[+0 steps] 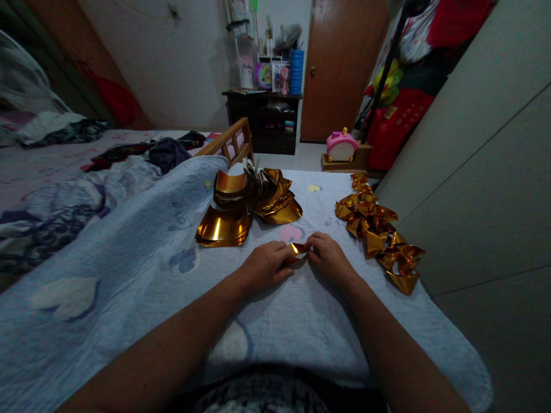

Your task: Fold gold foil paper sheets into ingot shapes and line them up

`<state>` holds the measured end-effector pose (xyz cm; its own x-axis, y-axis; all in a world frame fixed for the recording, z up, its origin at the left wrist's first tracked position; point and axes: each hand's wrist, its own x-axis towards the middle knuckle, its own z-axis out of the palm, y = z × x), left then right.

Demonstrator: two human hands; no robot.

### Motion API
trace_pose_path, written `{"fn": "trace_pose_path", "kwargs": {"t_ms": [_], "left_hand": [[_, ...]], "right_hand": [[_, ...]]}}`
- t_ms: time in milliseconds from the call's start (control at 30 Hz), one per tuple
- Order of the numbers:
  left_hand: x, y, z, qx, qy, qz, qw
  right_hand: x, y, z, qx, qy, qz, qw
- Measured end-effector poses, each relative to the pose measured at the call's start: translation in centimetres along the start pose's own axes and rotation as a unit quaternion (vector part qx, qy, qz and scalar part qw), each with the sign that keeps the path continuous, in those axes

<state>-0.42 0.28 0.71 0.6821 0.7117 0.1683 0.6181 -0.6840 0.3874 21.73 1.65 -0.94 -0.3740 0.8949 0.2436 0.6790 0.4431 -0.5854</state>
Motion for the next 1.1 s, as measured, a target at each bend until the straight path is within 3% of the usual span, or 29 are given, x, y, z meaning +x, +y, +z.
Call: {"fn": "trace_pose_path", "kwargs": {"t_ms": [1100], "left_hand": [[-0.01,-0.18,0.76,0.014,0.037,0.011,0.999]], "right_hand": [[0.0,-0.24,-0.1,0.029,-0.01,-0.017,0.999]]}}
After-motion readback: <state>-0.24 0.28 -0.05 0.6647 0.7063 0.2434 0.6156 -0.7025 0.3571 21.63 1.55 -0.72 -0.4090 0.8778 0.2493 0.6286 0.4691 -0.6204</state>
